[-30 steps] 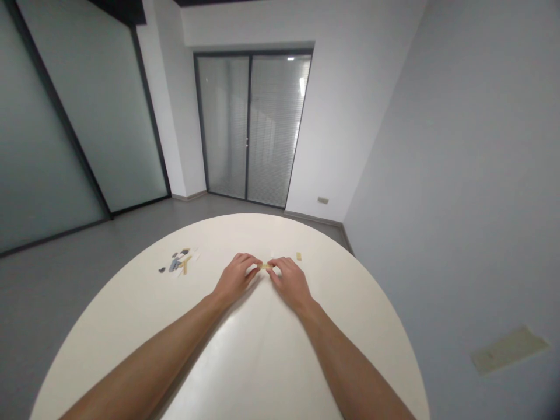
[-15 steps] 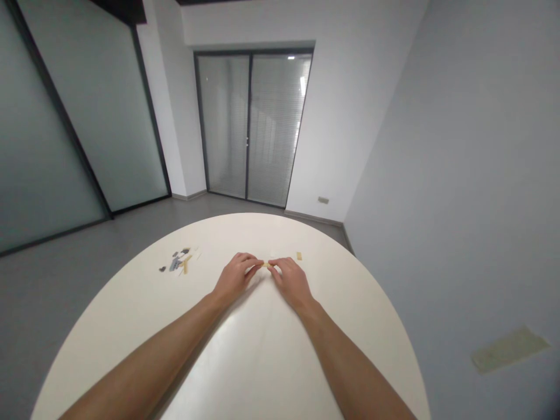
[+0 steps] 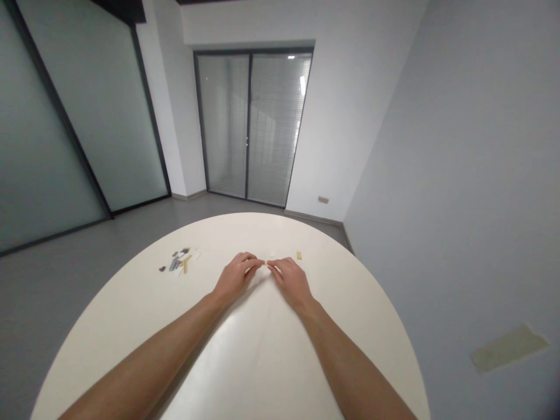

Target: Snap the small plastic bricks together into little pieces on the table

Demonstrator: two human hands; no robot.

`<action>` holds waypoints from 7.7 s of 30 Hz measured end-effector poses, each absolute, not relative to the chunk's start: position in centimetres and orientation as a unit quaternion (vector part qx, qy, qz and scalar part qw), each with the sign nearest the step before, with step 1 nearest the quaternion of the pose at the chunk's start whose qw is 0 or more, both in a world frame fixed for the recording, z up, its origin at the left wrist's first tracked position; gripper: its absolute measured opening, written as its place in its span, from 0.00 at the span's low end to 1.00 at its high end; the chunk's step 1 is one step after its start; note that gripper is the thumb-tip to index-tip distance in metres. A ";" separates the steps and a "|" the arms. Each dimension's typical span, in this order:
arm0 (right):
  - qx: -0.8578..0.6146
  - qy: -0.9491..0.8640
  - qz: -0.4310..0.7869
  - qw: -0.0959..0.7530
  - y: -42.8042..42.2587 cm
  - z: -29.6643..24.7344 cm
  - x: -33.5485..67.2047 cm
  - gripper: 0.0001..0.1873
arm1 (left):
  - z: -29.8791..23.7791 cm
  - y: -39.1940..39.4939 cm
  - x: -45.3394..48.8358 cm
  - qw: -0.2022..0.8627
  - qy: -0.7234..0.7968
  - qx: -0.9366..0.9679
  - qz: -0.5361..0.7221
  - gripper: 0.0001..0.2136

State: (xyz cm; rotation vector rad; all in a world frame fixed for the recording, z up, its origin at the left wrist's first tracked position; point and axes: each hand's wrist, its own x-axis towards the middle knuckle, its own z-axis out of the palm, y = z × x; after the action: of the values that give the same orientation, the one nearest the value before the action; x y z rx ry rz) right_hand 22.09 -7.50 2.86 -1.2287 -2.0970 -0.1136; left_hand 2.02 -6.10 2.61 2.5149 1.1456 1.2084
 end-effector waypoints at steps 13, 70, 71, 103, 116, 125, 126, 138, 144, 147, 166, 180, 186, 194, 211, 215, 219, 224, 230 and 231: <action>-0.463 -0.811 -0.027 0.358 -7.3 2.6 21.9 0.11 | 2.3 -5.9 2.1 0.049 0.398 0.828 0.391 0.10; -0.427 -0.809 -0.040 0.403 -7.4 2.6 22.3 0.09 | 2.4 -6.2 2.2 0.069 0.419 0.837 0.345 0.07; -0.426 -0.807 -0.042 0.406 -7.3 2.6 22.3 0.09 | 2.4 -6.2 2.2 0.069 0.420 0.835 0.347 0.07; -0.481 -0.792 -0.018 0.376 -7.8 2.9 21.9 0.07 | 2.2 -6.0 2.0 0.072 0.416 0.836 0.350 0.08; -0.495 -0.789 -0.020 0.363 -7.9 3.1 21.8 0.07 | 2.1 -5.9 1.9 0.072 0.419 0.836 0.347 0.10; -0.458 -0.819 -0.005 0.345 -8.0 3.2 21.9 0.05 | 1.9 -5.7 1.8 0.066 0.413 0.841 0.343 0.10; -0.458 -0.821 -0.006 0.341 -7.9 3.2 21.9 0.05 | 1.9 -5.6 1.7 0.065 0.412 0.842 0.341 0.10; -0.480 -0.811 0.013 0.335 -7.7 2.9 21.8 0.08 | 2.1 -6.0 2.0 0.058 0.442 0.830 0.335 0.09; -0.466 -0.808 0.036 0.359 -7.8 3.1 21.7 0.08 | 2.0 -5.8 1.8 0.068 0.445 0.825 0.342 0.09; -0.463 -0.812 0.025 0.355 -8.1 3.2 21.7 0.07 | 2.0 -5.8 1.8 0.074 0.443 0.821 0.354 0.10; -0.552 -0.753 -0.045 0.355 -7.3 2.4 22.4 0.10 | 1.4 -5.5 1.9 0.083 0.459 0.811 0.352 0.13; -0.651 -0.700 -0.183 0.229 -6.2 2.2 24.3 0.08 | 0.7 -5.2 1.9 0.090 0.458 0.821 0.328 0.14; -0.651 -0.702 -0.190 0.216 -6.0 1.9 24.5 0.09 | 0.8 -5.3 1.8 0.090 0.456 0.823 0.326 0.14; -0.679 -0.705 -0.131 0.162 -6.4 2.5 24.3 0.14 | 0.8 -5.4 2.0 0.095 0.463 0.824 0.313 0.15; -0.694 -0.684 -0.082 0.210 -6.1 0.9 24.9 0.25 | 1.2 -5.7 2.1 0.092 0.459 0.830 0.303 0.15; -0.695 -0.682 -0.075 0.213 -6.1 1.0 24.9 0.26 | 1.2 -5.7 2.1 0.093 0.456 0.830 0.305 0.14; -0.698 -0.680 -0.067 0.212 -6.1 1.1 24.9 0.26 | 1.0 -5.7 2.1 0.089 0.457 0.832 0.303 0.14; -0.695 -0.684 -0.073 0.212 -6.3 1.2 24.9 0.26 | 0.9 -5.5 2.0 0.087 0.450 0.836 0.302 0.14; -0.698 -0.684 -0.078 0.197 -6.3 1.2 24.9 0.24 | 0.7 -5.4 2.0 0.090 0.448 0.835 0.307 0.14; -0.698 -0.684 -0.078 0.198 -6.3 1.2 24.9 0.24 | 0.6 -5.4 2.0 0.090 0.447 0.835 0.308 0.14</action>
State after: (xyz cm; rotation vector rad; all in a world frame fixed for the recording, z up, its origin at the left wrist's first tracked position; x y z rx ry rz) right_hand 24.90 -6.26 1.20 -1.9532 -1.9126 -0.2185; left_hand 1.98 -5.35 0.64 2.4827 1.3286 0.9150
